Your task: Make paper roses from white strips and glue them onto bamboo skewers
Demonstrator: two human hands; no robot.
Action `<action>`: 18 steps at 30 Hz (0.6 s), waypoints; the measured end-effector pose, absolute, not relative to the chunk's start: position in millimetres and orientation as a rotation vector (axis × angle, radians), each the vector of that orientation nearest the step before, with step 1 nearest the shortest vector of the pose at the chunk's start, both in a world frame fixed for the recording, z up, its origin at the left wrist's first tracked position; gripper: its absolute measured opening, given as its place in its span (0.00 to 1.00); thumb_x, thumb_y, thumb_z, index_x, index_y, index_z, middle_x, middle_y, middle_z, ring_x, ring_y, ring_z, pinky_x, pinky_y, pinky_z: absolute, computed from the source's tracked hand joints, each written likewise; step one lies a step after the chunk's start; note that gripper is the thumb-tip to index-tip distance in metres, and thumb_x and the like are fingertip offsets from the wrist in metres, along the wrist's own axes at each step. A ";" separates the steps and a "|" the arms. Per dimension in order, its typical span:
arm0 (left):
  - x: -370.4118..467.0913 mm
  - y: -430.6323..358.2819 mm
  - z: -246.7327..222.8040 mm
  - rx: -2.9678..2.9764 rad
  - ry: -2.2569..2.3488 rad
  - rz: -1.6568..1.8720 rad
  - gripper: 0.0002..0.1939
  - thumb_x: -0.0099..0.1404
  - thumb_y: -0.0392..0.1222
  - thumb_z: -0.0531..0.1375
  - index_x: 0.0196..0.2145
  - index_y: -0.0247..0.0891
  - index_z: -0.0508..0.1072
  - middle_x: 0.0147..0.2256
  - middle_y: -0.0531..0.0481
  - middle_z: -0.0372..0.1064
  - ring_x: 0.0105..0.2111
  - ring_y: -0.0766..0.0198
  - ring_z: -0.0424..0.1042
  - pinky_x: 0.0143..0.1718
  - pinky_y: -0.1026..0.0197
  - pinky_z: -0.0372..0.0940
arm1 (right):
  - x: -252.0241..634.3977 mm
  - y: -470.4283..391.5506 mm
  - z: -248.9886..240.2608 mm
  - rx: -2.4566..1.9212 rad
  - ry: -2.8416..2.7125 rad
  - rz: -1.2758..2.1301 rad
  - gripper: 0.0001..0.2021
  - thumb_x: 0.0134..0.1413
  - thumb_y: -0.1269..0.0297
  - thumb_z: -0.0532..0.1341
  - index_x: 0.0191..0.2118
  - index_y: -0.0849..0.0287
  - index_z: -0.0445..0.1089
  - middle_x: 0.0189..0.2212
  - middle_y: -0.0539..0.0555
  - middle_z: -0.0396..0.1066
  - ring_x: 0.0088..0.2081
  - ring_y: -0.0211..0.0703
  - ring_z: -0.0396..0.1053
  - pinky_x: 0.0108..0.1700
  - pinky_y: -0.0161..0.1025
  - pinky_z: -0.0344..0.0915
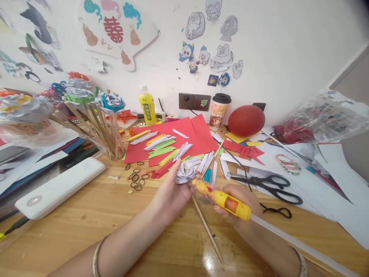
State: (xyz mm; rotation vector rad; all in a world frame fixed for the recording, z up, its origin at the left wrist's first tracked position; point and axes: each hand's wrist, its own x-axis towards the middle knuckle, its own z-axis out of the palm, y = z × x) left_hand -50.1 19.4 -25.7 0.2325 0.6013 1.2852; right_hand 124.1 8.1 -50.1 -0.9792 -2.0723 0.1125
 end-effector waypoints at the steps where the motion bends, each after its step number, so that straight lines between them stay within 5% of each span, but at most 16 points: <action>1: -50.1 19.6 -25.9 0.239 0.614 1.282 0.18 0.68 0.45 0.49 0.30 0.33 0.73 0.25 0.46 0.71 0.26 0.63 0.71 0.31 0.62 0.69 | 124.3 7.9 -49.8 -0.980 -2.075 0.115 0.23 0.58 0.46 0.49 0.25 0.58 0.66 0.17 0.49 0.67 0.19 0.37 0.64 0.21 0.34 0.57; 8: -51.6 18.7 -29.6 0.218 0.649 1.279 0.15 0.67 0.46 0.51 0.30 0.36 0.72 0.26 0.48 0.71 0.26 0.64 0.71 0.31 0.62 0.69 | 123.9 7.5 -52.2 -1.054 -2.066 0.172 0.23 0.56 0.44 0.49 0.22 0.56 0.63 0.16 0.48 0.63 0.19 0.37 0.62 0.21 0.35 0.55; 18: -52.5 22.0 -31.4 0.280 0.658 1.274 0.15 0.66 0.46 0.52 0.29 0.36 0.72 0.25 0.49 0.71 0.25 0.66 0.70 0.28 0.65 0.68 | 125.0 6.4 -52.2 -1.008 -2.038 0.256 0.17 0.56 0.49 0.52 0.27 0.56 0.67 0.21 0.50 0.70 0.23 0.39 0.68 0.24 0.35 0.62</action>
